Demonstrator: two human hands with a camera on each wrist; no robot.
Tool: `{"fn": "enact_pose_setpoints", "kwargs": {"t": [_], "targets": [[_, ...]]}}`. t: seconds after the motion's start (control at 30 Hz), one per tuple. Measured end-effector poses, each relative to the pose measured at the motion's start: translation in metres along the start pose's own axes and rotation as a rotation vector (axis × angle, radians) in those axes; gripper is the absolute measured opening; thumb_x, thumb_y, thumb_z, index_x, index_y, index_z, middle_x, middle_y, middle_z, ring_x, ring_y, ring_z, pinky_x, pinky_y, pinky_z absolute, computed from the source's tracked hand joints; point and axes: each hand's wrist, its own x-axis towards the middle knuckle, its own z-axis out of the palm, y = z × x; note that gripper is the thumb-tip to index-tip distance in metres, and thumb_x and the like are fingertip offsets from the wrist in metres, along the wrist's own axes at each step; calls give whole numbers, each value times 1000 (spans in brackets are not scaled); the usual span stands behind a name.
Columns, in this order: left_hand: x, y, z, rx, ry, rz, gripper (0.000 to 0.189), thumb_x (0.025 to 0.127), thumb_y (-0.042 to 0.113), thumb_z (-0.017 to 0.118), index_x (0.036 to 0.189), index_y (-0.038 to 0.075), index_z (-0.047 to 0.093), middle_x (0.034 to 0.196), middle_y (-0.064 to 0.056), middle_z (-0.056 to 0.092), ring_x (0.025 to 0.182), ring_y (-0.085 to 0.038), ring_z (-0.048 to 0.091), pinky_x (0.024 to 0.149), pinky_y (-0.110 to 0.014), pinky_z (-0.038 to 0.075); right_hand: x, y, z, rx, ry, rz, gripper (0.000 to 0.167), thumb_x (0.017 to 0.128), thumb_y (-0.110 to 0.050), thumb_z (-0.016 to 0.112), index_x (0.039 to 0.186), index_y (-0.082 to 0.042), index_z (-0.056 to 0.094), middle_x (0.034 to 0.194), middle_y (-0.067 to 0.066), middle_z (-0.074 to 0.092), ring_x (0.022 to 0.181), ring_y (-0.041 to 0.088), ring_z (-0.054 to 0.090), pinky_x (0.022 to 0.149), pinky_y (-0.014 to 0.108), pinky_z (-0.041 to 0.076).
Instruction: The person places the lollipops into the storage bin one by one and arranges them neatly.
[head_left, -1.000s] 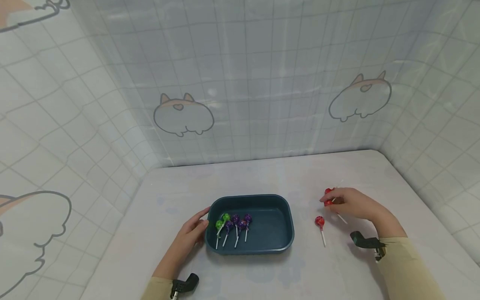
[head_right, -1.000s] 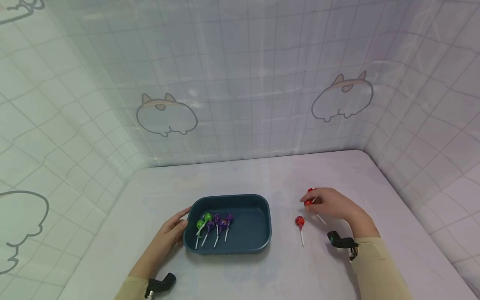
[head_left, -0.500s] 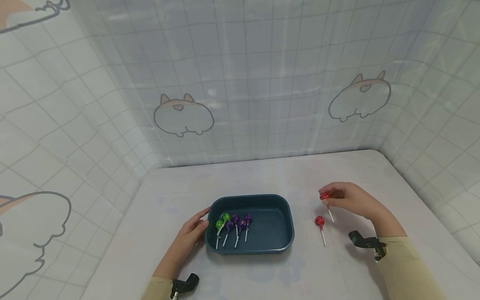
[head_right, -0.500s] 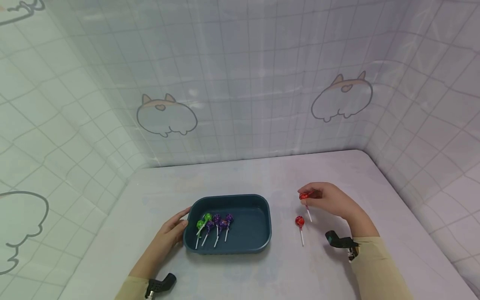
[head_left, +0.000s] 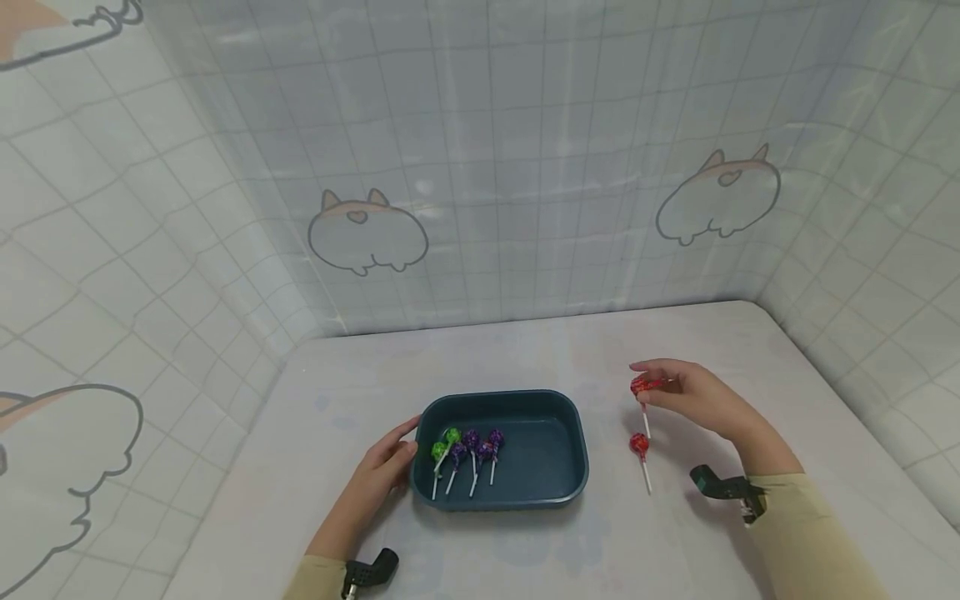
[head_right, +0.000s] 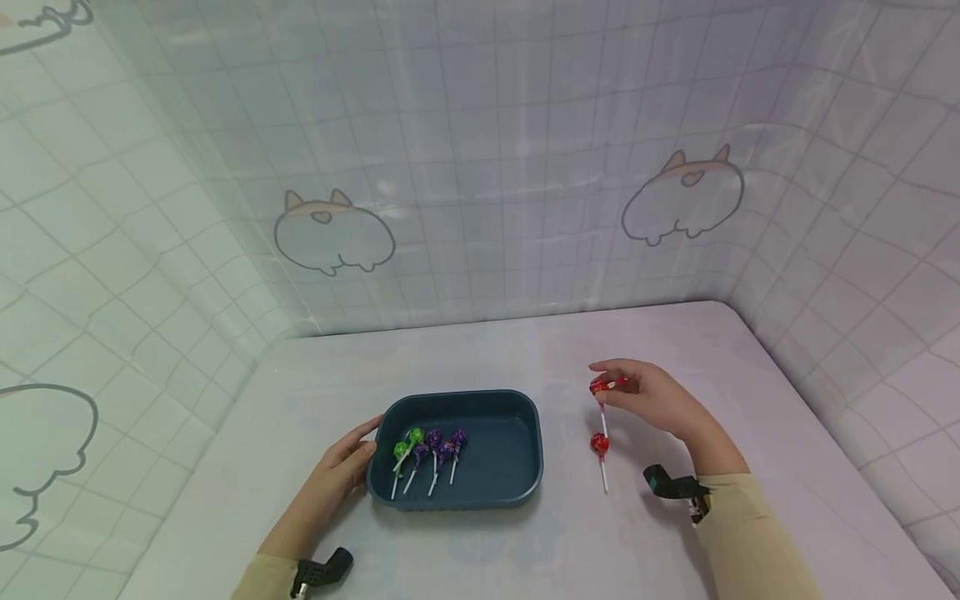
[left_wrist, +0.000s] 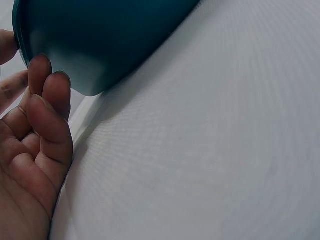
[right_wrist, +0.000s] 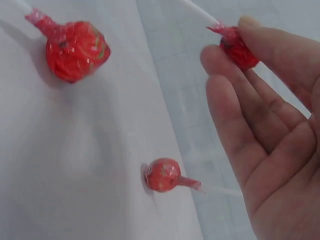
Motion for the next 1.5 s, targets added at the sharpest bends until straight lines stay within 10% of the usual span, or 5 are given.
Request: {"fn": "enact_pose_setpoints", "kwargs": {"t": [0.5,1.07,1.5], "targets": [[-1,1,2,11,12,-2,46,99,41,58,143,32,51,93,-13,62,72,-24,56,62,-33,49,2,-11,13,9,12,11,43,88,-37,75,124,-15,69,113,-1,69,101,17,66,85,33,53],[0,-4,1,1,-10,-2,47,99,43,57,144,31,50,95,-14,61,75,-26,56,64,-33,49,26,-55,46,-50,-11,-220,31,88,-25,77,117,-18,72,104,-7,68,92,11,66,82,29,54],[-2,-3,2,7,3,25,46,100,39,58,144,31,50,91,-13,61,71,-24,54,61,-32,49,46,-77,77,-66,-122,-243,29,89,-29,76,115,-17,73,98,-11,70,84,8,66,76,25,54]]}}
